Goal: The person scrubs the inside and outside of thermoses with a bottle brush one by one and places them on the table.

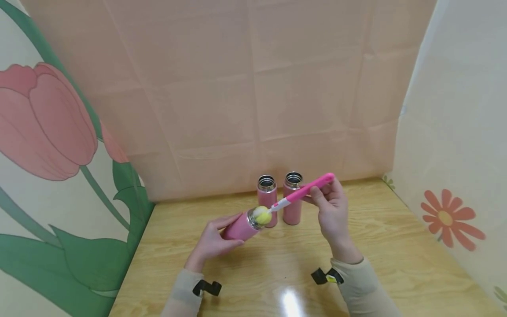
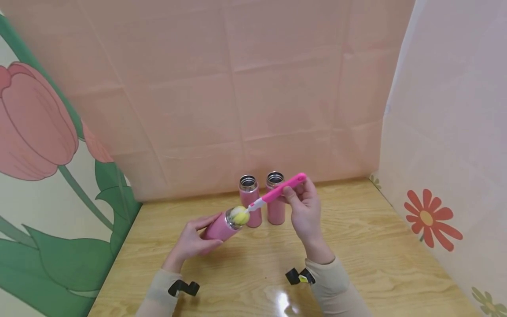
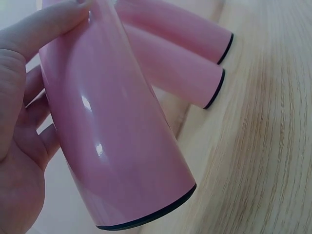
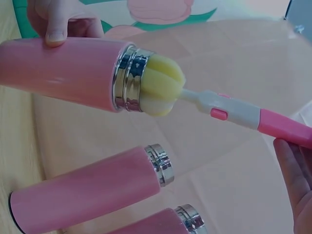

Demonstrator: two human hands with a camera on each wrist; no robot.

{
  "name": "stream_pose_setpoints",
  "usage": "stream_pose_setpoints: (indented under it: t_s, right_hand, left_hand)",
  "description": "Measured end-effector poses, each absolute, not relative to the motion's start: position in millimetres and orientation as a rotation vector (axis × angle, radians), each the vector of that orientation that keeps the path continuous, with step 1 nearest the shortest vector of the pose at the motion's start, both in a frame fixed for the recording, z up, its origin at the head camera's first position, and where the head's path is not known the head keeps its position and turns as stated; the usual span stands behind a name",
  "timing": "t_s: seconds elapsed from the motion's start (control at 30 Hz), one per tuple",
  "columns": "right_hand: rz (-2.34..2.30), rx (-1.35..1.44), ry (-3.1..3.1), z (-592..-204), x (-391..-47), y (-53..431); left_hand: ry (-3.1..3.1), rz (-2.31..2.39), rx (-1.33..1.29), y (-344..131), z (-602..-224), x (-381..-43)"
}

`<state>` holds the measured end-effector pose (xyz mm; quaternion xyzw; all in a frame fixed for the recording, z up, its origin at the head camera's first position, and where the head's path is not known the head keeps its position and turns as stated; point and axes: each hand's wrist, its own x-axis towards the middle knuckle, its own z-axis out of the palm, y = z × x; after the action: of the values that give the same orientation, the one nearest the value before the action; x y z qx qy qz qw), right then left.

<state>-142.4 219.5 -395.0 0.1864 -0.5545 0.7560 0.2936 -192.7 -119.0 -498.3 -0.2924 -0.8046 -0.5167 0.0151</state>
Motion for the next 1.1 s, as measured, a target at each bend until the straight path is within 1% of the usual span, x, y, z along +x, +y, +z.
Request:
stream_pose_setpoints:
  t_s: [0.3, 0.43, 0.5, 0.77, 0.87, 0.97, 1.1]
  right_hand:
    - [1.999, 0.376, -1.430, -386, -140, 222]
    - [2.013, 0.393, -1.402, -382, -139, 222]
    - [2.007, 0.455, -1.403, -380, -138, 222]
    - [1.901, 0.884, -1.516, -373, -139, 216]
    - [1.840, 0.995, -1.580, -374, -141, 211]
    - [1.788, 1.039, -1.630, -377, -141, 208]
    - [1.723, 1.023, -1.747, -382, -137, 206]
  left_hand:
    - [-2.483, -1.580, -0.889, -120, -496, -194]
    - [-2.465, -1.635, -0.880, -120, -494, -193]
    - [-2.454, -1.661, -0.886, -119, -492, -193]
    - [-2.388, -1.741, -0.887, -116, -490, -194]
    - [-2.360, -1.740, -0.893, -116, -491, -196]
    - [-2.366, -1.726, -0.884, -118, -493, -194]
    - [-2.389, -1.726, -0.887, -118, -500, -189]
